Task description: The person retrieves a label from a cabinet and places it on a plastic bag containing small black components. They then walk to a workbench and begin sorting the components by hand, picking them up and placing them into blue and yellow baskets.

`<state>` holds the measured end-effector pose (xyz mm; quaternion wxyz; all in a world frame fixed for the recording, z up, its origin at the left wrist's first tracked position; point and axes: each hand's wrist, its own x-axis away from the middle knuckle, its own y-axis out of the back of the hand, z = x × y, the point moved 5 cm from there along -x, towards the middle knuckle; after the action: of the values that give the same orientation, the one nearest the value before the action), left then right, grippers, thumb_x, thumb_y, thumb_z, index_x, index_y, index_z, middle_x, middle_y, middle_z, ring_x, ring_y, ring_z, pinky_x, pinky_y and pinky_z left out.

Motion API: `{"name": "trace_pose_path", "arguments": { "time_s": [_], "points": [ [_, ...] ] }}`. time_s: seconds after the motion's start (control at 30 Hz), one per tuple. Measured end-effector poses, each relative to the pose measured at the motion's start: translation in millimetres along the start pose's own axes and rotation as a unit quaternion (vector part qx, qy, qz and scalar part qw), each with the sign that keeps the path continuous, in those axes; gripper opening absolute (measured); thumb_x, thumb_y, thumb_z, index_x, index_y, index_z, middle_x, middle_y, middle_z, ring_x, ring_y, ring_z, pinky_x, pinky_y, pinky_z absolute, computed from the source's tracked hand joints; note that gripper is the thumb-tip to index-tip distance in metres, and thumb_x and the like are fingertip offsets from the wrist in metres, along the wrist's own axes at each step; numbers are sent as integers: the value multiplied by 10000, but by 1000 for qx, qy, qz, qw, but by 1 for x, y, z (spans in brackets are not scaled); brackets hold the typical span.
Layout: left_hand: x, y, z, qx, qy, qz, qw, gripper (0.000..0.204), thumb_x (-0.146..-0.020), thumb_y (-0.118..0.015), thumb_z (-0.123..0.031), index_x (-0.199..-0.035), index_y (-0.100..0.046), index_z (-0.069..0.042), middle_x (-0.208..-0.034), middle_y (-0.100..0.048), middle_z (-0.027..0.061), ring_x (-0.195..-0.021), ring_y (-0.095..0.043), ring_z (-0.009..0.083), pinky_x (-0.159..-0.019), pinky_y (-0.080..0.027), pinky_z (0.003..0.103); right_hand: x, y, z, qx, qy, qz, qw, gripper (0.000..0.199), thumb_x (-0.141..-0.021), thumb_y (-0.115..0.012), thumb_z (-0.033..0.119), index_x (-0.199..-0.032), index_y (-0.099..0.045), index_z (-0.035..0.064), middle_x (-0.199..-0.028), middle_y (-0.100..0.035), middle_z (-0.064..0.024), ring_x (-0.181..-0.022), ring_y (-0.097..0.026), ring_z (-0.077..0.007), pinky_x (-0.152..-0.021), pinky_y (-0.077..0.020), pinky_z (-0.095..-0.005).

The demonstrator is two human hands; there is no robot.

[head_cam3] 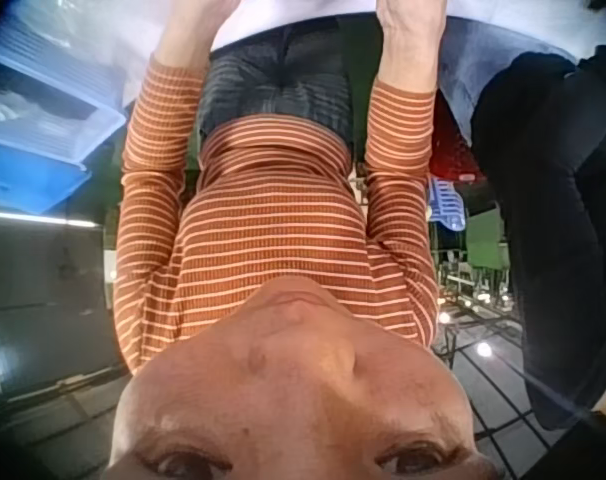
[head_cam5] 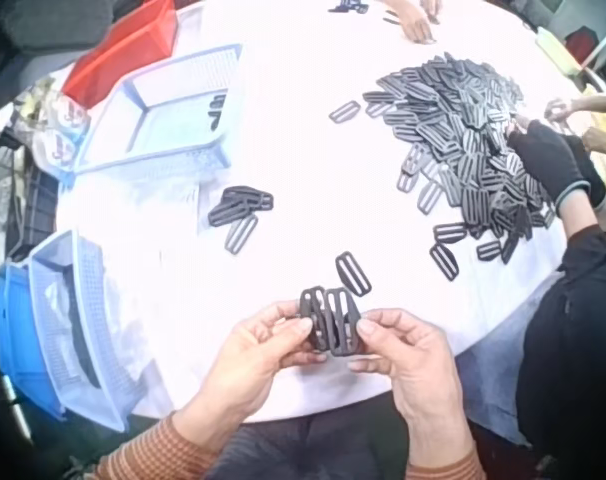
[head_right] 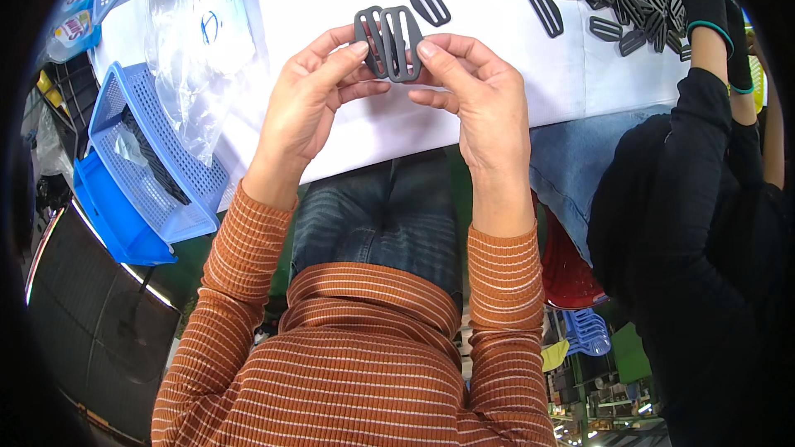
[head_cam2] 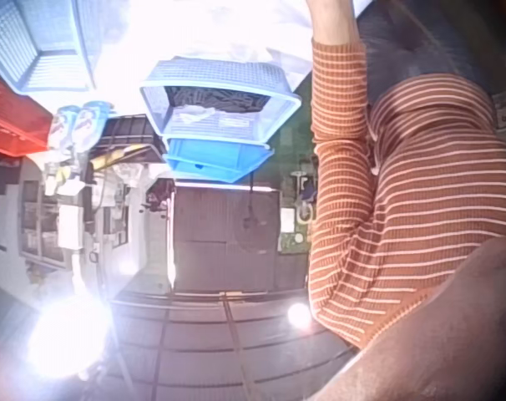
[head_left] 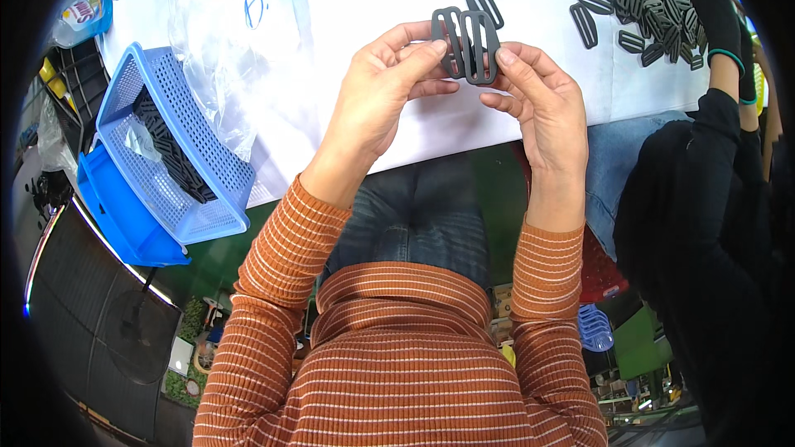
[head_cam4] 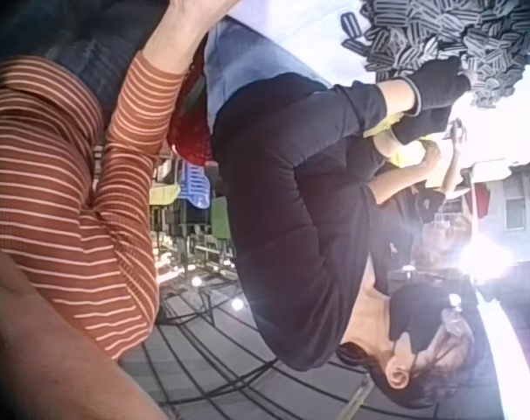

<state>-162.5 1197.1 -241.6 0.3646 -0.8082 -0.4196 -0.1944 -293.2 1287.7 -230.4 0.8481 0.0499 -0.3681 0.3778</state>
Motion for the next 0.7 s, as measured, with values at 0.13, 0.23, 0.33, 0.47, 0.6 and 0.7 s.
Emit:
{"name": "trace_pose_path", "arguments": {
  "time_s": [0.13,0.23,0.33,0.47,0.6,0.7],
  "points": [
    [6,2,3,-3,-6,4,1000,302,-893,-568,-139,-1136,-542,40,-909,-668,99,-797,-643,141,-707,-548,278,4,0,-2,-1,3,10,1000,196,-838,-647,125,-957,-622,-29,-858,-646,-106,-751,-643,-149,-605,-557,-247],
    [10,4,6,7,-4,8,1000,303,-890,-579,-141,-1132,-546,38,-909,-668,93,-801,-642,139,-711,-544,273,8,-2,-5,-2,3,11,1000,191,-839,-646,122,-956,-623,-28,-856,-647,-102,-749,-640,-147,-605,-555,-246],
    [14,5,8,-13,-18,2,1000,323,-873,-602,-136,-1145,-546,29,-950,-660,90,-830,-638,128,-725,-550,278,9,-5,-11,11,7,16,1000,190,-841,-649,128,-954,-626,-23,-847,-647,-93,-743,-636,-147,-602,-546,-240],
    [7,23,10,-109,-69,-45,991,365,-835,-651,-104,-1149,-538,44,-968,-650,107,-830,-627,122,-720,-530,248,-5,-6,-19,141,59,-8,988,198,-823,-670,154,-932,-649,-9,-835,-653,-77,-729,-633,-137,-593,-512,-236],
    [-28,69,-23,-203,-153,-144,956,387,-795,-686,-105,-1137,-551,16,-1009,-621,101,-874,-603,171,-747,-508,289,-42,22,-3,348,195,-118,909,253,-785,-691,212,-937,-665,11,-867,-663,-98,-750,-640,-176,-627,-502,-282],
    [-59,99,-41,-227,-222,-188,930,165,-807,-644,-68,-942,-635,26,-828,-633,56,-703,-593,105,-611,-476,240,-54,15,6,480,274,-147,820,293,-764,-700,273,-938,-674,38,-907,-652,-103,-796,-635,-222,-685,-498,-321]
  ]
}}
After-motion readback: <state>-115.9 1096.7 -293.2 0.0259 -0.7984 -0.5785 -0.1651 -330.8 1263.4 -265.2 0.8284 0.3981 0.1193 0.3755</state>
